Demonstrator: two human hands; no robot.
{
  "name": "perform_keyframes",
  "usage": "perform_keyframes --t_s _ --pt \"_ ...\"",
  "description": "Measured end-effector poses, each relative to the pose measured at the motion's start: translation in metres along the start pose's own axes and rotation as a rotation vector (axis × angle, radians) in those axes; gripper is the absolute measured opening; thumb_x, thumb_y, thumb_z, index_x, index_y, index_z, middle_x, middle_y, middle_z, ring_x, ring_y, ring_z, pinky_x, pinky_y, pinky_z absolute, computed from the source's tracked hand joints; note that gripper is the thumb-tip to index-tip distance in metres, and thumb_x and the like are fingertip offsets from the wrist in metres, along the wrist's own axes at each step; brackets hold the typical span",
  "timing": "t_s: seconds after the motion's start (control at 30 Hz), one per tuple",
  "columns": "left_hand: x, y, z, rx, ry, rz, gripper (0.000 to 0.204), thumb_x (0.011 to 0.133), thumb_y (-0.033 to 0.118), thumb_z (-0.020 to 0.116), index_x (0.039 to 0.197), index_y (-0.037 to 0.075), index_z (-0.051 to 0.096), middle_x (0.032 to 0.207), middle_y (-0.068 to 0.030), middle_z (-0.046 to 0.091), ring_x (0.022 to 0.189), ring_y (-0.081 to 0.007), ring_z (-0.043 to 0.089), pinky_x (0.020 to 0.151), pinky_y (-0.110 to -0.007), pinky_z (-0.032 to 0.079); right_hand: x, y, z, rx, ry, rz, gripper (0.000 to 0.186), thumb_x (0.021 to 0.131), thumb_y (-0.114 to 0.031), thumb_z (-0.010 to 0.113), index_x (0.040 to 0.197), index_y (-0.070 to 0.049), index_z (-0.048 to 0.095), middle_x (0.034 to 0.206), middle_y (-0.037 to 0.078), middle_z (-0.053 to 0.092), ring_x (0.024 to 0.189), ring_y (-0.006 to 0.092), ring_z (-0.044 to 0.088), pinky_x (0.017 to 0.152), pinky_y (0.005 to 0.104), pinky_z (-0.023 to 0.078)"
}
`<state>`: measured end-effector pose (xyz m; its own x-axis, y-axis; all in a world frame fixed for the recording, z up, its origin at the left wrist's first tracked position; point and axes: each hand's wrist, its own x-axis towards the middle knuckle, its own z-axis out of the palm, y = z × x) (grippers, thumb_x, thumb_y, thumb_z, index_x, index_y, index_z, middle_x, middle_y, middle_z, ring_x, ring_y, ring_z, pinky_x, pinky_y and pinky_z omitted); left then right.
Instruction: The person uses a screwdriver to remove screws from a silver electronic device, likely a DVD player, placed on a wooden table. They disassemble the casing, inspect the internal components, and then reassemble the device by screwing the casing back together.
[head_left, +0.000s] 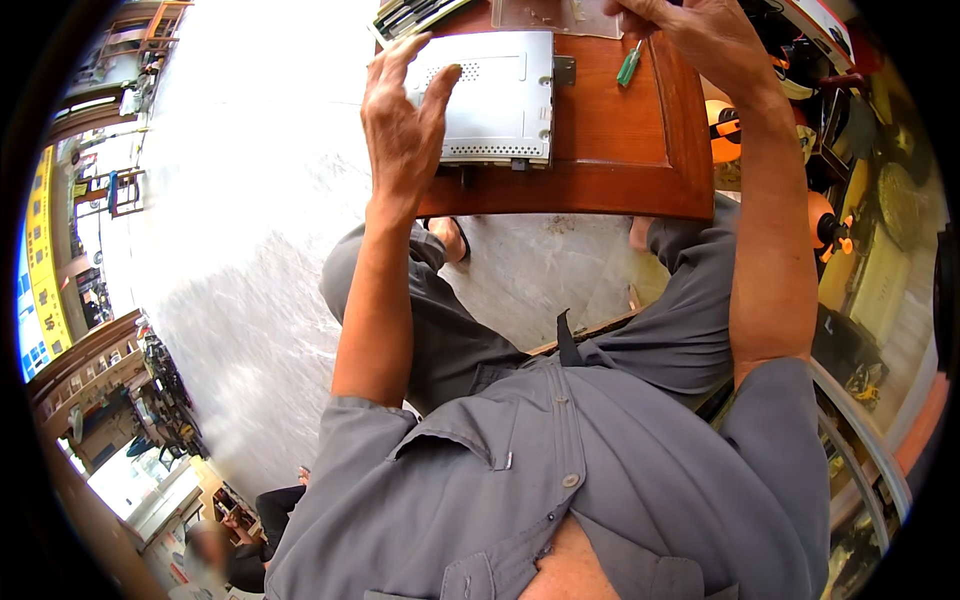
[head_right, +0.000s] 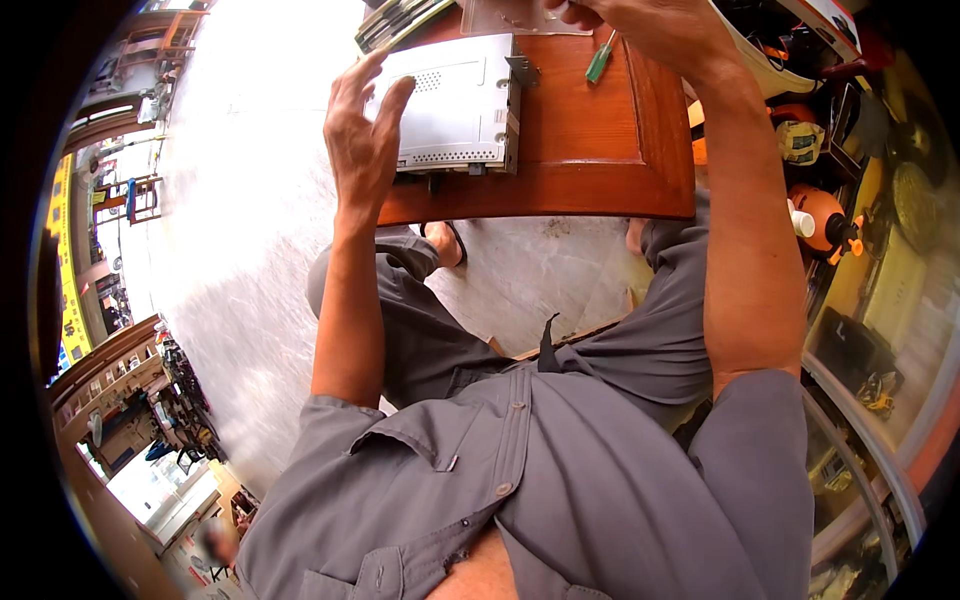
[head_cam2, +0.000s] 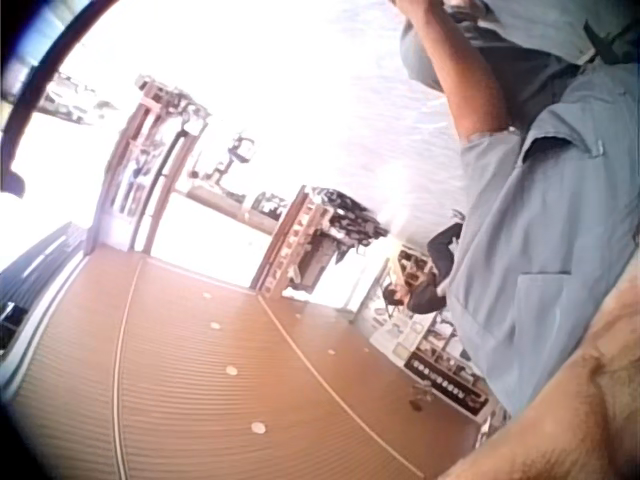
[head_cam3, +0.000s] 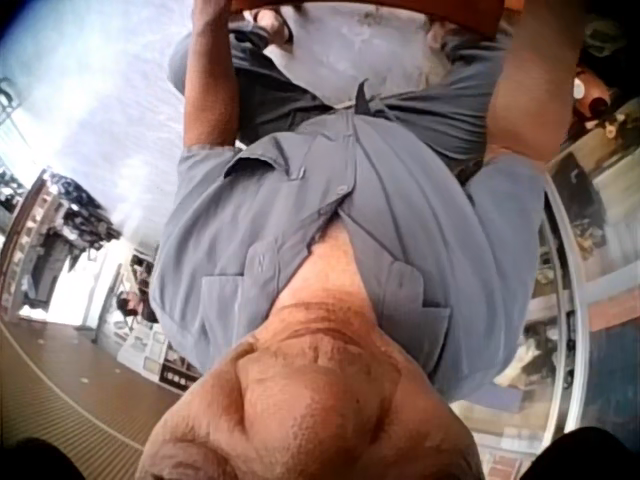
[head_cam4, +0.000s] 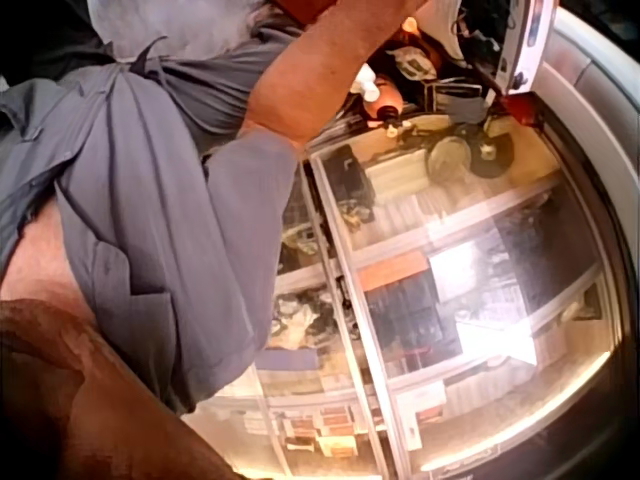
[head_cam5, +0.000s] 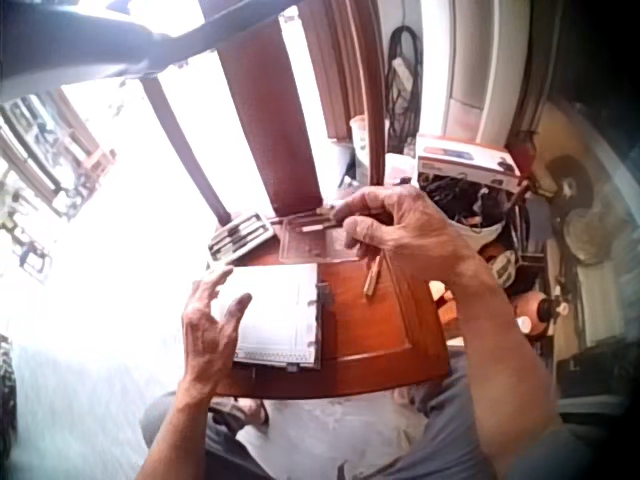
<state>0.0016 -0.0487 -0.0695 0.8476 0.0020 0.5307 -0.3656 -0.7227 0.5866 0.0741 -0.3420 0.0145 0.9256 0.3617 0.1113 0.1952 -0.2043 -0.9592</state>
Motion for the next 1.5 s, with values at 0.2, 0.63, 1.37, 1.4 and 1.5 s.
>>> perform_keyframes --t_s 0.2,0.63,1.37,1.4,1.5 --pt "-0.048 -0.015 -0.026 -0.083 -0.092 -0.405 0.084 0.09 0.054 0.076 0.144 -0.005 0.051 0.143 -0.0289 0.053 0.133 -0.0402 0.056 0.111 -0.049 0.049 -0.025 -0.01 -0.011 -0.104 -0.153 0.122 0.015 0.101 -0.01 0.063 0.102 0.003 0.069 0.085 0.005 0.071 0.073 0.0087 0.065 0.066 0.0256 0.054" --pt "-0.06 -0.016 -0.029 0.041 -0.285 -0.287 0.125 0.063 0.065 0.09 0.151 -0.007 0.04 0.151 -0.031 0.044 0.142 -0.0408 0.046 0.117 -0.046 0.042 -0.029 0.007 0.015 -0.234 -0.267 0.113 0.023 0.1 -0.016 0.066 0.107 0.005 0.072 0.082 0.003 0.07 0.072 0.0099 0.065 0.067 0.0269 0.056" --pt "-0.059 -0.015 -0.031 0.001 -0.29 -0.298 0.133 0.062 0.06 0.093 0.158 -0.004 0.027 0.157 -0.0309 0.039 0.144 -0.042 0.044 0.121 -0.046 0.038 -0.056 0.067 0.041 -0.145 -0.454 0.344 0.033 0.109 -0.033 0.054 0.115 -0.004 0.068 0.069 0.0 0.059 0.055 0.0063 0.055 0.052 0.0235 0.046" --pt "-0.059 -0.015 -0.031 0.001 -0.284 -0.279 0.133 0.062 0.059 0.093 0.158 -0.004 0.027 0.157 -0.0308 0.039 0.144 -0.0419 0.045 0.121 -0.046 0.038 -0.054 0.071 0.048 -0.138 -0.45 0.332 0.033 0.109 -0.033 0.054 0.115 -0.004 0.068 0.069 0.0 0.059 0.056 0.0065 0.055 0.053 0.0236 0.047" --pt "-0.057 -0.015 -0.031 -0.019 -0.262 -0.246 0.132 0.062 0.055 0.095 0.158 -0.004 0.027 0.156 -0.0305 0.041 0.143 -0.0415 0.046 0.119 -0.046 0.041 -0.054 0.075 0.057 -0.171 -0.382 0.261 0.03 0.108 -0.032 0.056 0.113 -0.004 0.067 0.071 0.0 0.058 0.058 0.0077 0.056 0.055 0.0244 0.048"
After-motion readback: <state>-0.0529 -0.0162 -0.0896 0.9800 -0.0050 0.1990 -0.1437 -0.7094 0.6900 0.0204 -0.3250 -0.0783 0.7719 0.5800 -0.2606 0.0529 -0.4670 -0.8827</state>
